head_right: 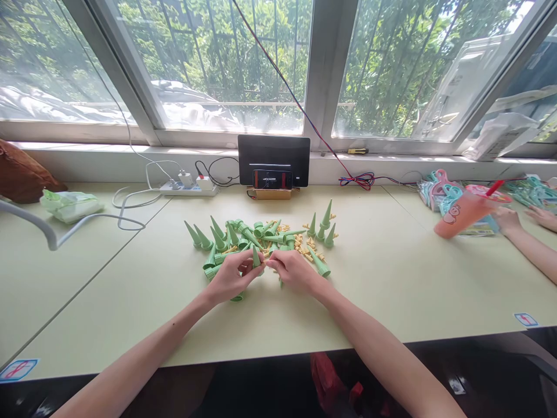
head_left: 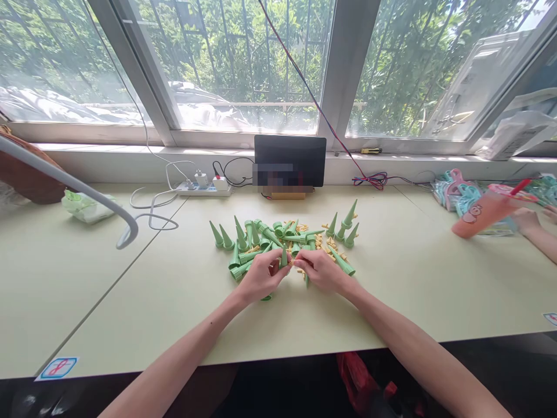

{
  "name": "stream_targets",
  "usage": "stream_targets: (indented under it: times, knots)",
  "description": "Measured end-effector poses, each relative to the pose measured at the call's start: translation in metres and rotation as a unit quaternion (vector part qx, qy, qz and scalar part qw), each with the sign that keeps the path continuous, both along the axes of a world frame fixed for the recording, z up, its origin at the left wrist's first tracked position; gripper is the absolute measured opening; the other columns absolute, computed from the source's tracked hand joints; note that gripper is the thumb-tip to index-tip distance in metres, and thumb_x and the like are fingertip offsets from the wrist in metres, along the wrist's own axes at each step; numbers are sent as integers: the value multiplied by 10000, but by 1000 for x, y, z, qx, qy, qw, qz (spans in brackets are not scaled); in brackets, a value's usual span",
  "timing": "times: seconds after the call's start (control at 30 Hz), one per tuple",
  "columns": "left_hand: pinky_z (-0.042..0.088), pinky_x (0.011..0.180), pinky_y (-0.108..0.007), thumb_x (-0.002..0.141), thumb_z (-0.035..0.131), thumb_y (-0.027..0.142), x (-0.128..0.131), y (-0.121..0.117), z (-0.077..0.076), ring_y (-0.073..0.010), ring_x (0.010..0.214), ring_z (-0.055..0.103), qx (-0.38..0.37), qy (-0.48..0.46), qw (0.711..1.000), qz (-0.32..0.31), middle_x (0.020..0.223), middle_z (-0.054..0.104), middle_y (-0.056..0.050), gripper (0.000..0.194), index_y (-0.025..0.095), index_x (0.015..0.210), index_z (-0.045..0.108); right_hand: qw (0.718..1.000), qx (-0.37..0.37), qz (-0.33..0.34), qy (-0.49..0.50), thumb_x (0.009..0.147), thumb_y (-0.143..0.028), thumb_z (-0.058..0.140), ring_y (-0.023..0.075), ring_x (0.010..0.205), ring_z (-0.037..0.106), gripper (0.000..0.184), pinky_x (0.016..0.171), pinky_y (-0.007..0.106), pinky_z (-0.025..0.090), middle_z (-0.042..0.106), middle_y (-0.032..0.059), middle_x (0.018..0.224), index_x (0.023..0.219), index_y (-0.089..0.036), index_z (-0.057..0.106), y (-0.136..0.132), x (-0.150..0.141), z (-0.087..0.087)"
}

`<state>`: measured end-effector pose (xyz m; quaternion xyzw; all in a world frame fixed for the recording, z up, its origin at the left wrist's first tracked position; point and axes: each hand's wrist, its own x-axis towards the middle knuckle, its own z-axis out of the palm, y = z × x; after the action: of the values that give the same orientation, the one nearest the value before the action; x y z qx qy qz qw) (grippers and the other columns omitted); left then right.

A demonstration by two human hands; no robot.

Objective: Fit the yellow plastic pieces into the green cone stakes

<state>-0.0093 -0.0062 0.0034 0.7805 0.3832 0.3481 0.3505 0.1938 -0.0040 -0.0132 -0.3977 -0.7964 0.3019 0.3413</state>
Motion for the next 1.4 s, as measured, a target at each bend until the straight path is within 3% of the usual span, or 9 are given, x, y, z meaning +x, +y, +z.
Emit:
stream_targets:
  times: [0.2, 0.4, 0.67, 1.23, 1.4]
  knots:
    - [344, 462, -192, 890, 587, 291, 0, 1, 0, -71, 518, 357, -7, -5, 1000, 2, 656, 474, 32, 118, 174, 889, 604, 1000, 2, -7, 1, 991, -317, 453, 111, 563, 441, 295, 558, 239, 340, 538, -20, 642, 732, -191, 518, 0, -1, 1]
    - [409, 477, -206, 896, 588, 332, 0, 1, 2, -86, 539, 445, -17, -19, 1000, 12, 705, 542, 2, 169, 164, 894, 601, 1000, -4, -14, 17, 941, -314, 554, 95, 520, 415, 130, 534, 236, 342, 602, -16, 707, 906, -192, 585, -2, -1, 4]
    - [379, 470, -198, 894, 593, 334, 1, 0, 3, -71, 526, 408, -28, -22, 999, 6, 700, 521, 14, 172, 163, 885, 603, 1000, -5, -16, 24, 942, -280, 543, 118, 588, 491, 151, 570, 241, 376, 610, -4, 708, 822, -193, 572, -1, 0, 1]
    - [350, 456, -196, 893, 601, 340, -1, 0, 1, -79, 540, 446, -34, -30, 999, -13, 717, 553, -1, 183, 158, 882, 613, 1000, 12, 5, 8, 988, -298, 451, 101, 548, 394, 323, 544, 232, 310, 463, -36, 610, 682, -196, 429, -1, 1, 2]
    - [359, 464, -197, 892, 602, 335, 0, 1, 2, -75, 534, 424, -31, -27, 999, 2, 711, 544, 5, 176, 160, 878, 610, 1000, 17, -8, 5, 988, -297, 461, 108, 568, 428, 299, 562, 236, 330, 494, -29, 623, 710, -192, 493, -1, 0, 4]
